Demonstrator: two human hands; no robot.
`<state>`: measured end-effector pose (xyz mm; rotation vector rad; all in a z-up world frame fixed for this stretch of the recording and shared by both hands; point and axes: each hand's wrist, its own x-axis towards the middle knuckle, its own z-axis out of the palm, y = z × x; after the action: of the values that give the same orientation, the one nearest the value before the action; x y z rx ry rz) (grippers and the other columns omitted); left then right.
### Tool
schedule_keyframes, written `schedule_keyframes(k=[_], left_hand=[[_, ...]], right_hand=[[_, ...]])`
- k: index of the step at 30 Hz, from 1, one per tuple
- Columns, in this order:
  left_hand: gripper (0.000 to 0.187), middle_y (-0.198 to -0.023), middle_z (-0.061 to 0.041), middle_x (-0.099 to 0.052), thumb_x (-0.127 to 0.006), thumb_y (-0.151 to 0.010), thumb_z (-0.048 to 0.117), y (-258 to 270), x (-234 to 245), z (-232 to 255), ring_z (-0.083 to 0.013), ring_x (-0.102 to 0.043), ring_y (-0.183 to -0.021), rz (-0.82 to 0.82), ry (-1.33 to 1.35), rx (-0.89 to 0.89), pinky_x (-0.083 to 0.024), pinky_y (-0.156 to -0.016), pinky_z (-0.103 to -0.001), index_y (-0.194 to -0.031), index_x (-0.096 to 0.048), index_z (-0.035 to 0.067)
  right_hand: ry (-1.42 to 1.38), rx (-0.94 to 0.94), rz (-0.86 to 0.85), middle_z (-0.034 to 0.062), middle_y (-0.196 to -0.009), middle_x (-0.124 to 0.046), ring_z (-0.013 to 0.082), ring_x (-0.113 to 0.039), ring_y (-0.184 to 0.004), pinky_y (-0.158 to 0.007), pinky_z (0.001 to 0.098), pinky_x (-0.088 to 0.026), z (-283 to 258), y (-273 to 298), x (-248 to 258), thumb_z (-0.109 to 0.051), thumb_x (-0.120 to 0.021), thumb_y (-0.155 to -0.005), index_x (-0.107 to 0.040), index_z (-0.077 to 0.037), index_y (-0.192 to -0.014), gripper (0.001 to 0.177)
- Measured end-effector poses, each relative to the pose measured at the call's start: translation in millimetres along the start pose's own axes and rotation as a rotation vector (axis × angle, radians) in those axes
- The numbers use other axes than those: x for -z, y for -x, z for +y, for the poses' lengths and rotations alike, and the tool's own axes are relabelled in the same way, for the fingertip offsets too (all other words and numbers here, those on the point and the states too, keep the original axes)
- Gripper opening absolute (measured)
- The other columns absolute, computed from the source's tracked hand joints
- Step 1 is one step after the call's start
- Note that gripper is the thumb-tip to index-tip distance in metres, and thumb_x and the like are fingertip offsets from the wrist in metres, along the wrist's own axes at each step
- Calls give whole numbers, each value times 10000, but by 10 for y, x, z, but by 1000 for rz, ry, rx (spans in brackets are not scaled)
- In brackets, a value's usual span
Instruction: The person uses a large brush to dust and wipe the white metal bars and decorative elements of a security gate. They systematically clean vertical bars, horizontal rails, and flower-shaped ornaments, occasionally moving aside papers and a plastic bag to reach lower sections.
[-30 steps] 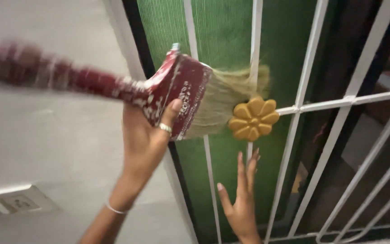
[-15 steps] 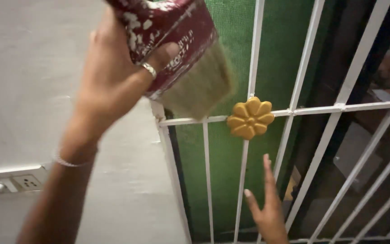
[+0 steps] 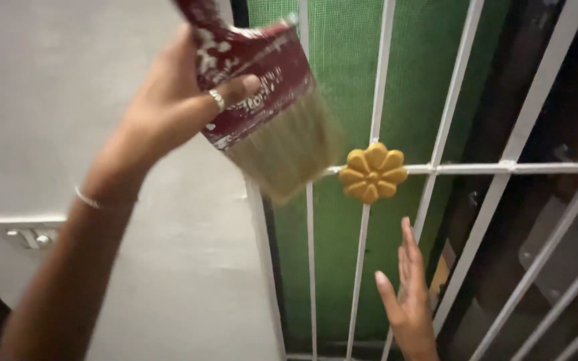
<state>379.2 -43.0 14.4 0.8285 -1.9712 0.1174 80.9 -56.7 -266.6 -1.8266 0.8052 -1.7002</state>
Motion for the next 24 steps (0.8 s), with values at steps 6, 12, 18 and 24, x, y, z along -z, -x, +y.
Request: schedule_keyframes(k=[6,12,18,24], left_hand=[[361,-1197,-144,-704,-698,-1044,177,137,-746,3,-203,-717,-1084,512,202,-61,-634,-924,-335,-1279,-515,-28],[456,-1243,-213,-662,-725,-1011,148,662,-697,-126,-289,-670,-1166,287,-104,-36,-557,-987,-390,-1341,-512,-83],[519,-1154,-160,-689,-736,-933,292,868,-244,1,-254,-707,-1059,158,-100,278,-610,-894,-384,-1256,-518,-52],[446,-1234,-73,-626,-699,-1104,354,597,-90,137,-186,-613,-1148,715,216,-220,-571,-1084,-347,-1312,-519,3]], right_hand=[[-118,4,15,180,-1709,-160,319,-91,-1602,-1265,465,-78,240,17,129,-34,-516,-895,-169,-22,-1600,785],[-201,-46,-26,156,-1721,-151,305,-91,-1599,-1263,458,-78,169,31,-5,-39,-508,-892,-179,-33,-1602,782],[-285,-4,-119,160,-1722,-171,297,-106,-1606,-1268,464,-83,152,193,-189,-74,-534,-900,-193,-33,-1604,784],[-271,-34,-95,153,-1721,-163,293,-89,-1605,-1265,460,-81,254,250,-47,-72,-524,-895,-203,-42,-1600,776]])
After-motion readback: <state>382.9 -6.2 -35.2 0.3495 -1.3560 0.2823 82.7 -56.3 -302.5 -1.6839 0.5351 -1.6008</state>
